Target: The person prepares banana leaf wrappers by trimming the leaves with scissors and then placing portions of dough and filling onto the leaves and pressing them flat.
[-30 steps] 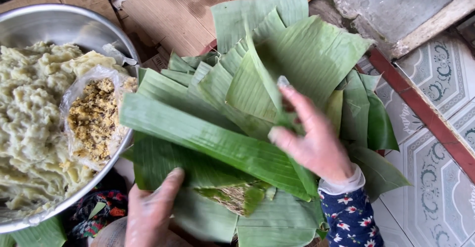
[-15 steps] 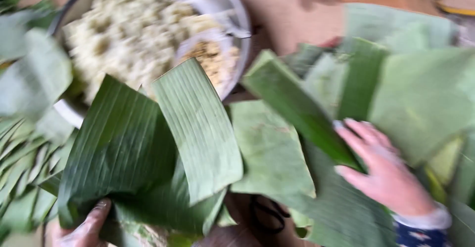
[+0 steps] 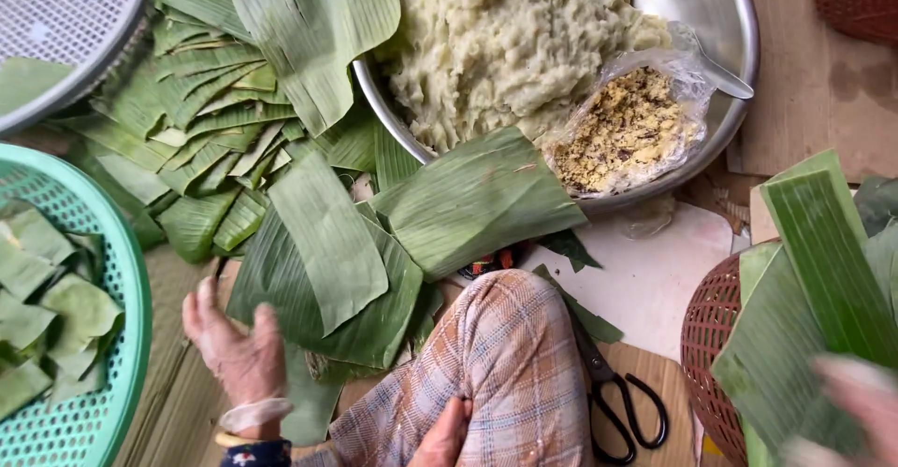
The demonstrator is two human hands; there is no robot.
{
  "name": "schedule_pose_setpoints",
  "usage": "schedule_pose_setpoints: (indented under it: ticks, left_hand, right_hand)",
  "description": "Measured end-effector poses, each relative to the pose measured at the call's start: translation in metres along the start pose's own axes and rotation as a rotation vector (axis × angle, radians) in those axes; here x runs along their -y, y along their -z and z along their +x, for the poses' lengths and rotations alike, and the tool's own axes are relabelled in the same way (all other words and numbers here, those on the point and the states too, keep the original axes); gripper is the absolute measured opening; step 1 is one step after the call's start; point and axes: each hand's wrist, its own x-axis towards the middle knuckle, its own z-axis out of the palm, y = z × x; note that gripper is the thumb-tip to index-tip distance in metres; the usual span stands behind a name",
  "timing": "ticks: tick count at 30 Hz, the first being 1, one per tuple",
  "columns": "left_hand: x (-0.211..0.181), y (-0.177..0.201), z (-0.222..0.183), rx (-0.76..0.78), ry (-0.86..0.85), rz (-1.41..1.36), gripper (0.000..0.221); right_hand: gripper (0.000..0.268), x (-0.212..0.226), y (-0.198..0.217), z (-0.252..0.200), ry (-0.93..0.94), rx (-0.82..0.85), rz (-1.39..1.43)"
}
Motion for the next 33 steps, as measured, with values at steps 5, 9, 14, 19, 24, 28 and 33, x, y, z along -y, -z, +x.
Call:
schedule_pose_setpoints:
  ticks: [5,9,14,19,24,28,33]
  left_hand:
    - [-0.002,-0.021,-0.008,0.156,-0.315,-0.041,0.059]
    - [0.013,-0.032,-0.011,0.290,-0.225,-0.133,0.032]
    - [0.013,-0.024,-0.004,0.395,0.030,-0.258,0.030]
    - [-0.016,-0.006,0.010,0.589,0.414,-0.354,0.027]
    - [0.014,-0.009,0.015,0.612,0.232,-0.289,0.046]
    - [0.018,-0.017,-0.001,0.615,-0.133,0.177,0.073]
    - [0.043,-0.045,-0.020,0.414,-0.311,0.450,0.079]
  right_hand:
    - [0.095,0.113,-0.129,0.044,0.613,0.014,0.255]
    - [0.077,0.131,-0.181,0.100,0.349,0.065,0.048]
    - [0.039,0.192,-0.127,0.061,0.625,-0.049,0.003]
    - [0.042,0.213,-0.081,-0.011,0.745,-0.304,0.057]
    - [0.058,0.202,-0.080,0.022,1.186,0.221,-0.138]
    - [0.039,0.113,-0.070,0.089,0.821,-0.156,0.095]
    - [0.037,-0.006,-0.394,-0.111,1.036,-0.132,0.112]
